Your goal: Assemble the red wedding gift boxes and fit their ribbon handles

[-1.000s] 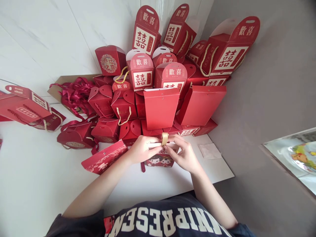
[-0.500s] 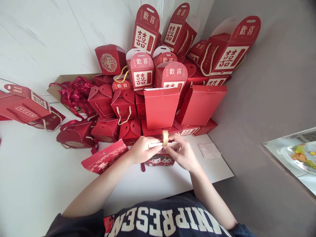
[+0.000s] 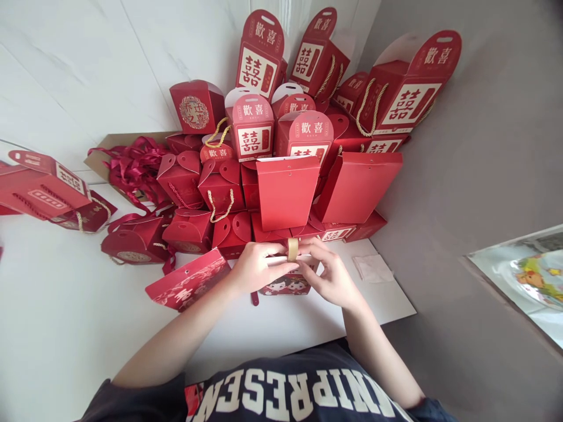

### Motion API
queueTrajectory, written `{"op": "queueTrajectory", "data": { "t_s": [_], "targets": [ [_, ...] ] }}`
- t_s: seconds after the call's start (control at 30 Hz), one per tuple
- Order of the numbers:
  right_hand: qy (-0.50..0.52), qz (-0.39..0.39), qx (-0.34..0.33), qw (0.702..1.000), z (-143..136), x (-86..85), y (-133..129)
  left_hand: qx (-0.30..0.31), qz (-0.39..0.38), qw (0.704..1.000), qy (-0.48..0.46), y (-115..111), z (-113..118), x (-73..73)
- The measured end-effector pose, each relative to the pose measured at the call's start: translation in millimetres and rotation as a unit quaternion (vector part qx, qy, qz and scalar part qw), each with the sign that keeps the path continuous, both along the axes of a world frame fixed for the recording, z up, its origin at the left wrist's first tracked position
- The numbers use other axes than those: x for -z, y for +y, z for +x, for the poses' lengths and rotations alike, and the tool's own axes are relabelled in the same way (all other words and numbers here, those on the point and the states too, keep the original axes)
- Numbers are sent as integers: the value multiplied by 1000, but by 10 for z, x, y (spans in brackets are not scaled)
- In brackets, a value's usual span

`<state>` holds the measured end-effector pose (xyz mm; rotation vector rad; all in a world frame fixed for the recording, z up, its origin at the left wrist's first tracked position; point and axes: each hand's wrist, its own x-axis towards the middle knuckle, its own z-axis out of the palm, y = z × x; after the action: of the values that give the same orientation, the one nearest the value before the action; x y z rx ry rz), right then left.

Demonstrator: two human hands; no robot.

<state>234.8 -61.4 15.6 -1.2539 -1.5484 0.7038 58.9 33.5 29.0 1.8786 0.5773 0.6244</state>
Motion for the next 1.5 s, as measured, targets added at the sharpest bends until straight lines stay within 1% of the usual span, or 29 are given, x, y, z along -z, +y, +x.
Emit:
{"op": "queueTrajectory", "data": {
  "t_s": [0.1, 0.17, 0.3, 0.37, 0.47, 0.53, 0.6, 0.7, 0.83, 0.93, 1.0, 1.07, 1.13, 1.2, 1.3, 1.4, 1.47, 1.5],
  "targets": [
    [20, 19, -9, 1000, 5, -37, -28, -33, 24, 999, -9, -23, 21, 22],
    [20, 41, -13, 999, -1, -58, -41, -32, 26, 999, -14, -29, 24, 32],
    [8, 79, -29, 996, -3, -90, -50, -16, 3, 1000, -25, -43, 30, 35],
    [8, 79, -13, 997, 7, -91, -51, -11, -30, 999, -25, -39, 30, 33],
    [26, 73, 36, 996, 26, -58, -50, 15, -116, 993, -18, -9, 10, 30],
    [17, 59, 53, 997, 29, -16, -49, 34, -140, 989, -14, 18, -15, 22],
    [-13, 35, 54, 998, 21, 33, -49, 35, -122, 992, -7, 38, -39, 1],
    [-44, 12, 68, 997, -9, 97, -51, 16, -65, 998, 21, 43, -54, -38],
    [-60, 8, 90, 994, -42, 138, -45, -1, 29, 998, 58, 39, -47, -44],
    [-64, 13, 90, 994, -34, 146, -31, -11, 96, 992, 78, 48, -48, -17],
    [-62, 13, 85, 994, -14, 144, -26, 2, 88, 993, 78, 51, -52, -11],
    [-58, 9, 72, 996, 8, 132, -31, 25, 41, 997, 62, 45, -51, -20],
    [-51, 10, 60, 997, 19, 106, -44, 32, 15, 998, 47, 30, -43, -32],
    [-40, 25, 62, 997, 12, 76, -59, 14, 30, 999, 42, 15, -29, -32],
    [-31, 48, 92, 994, -34, 49, -63, -13, 88, 995, 52, 2, -7, 3],
    [-26, 52, 115, 992, -93, 62, -38, -22, 134, 989, 58, -10, 3, 50],
    [-22, 49, 122, 991, -125, 77, -19, -28, 132, 989, 58, -27, 11, 72],
    [-16, 44, 127, 991, -135, 82, -12, -33, 115, 991, 56, -38, 17, 84]
  ]
}}
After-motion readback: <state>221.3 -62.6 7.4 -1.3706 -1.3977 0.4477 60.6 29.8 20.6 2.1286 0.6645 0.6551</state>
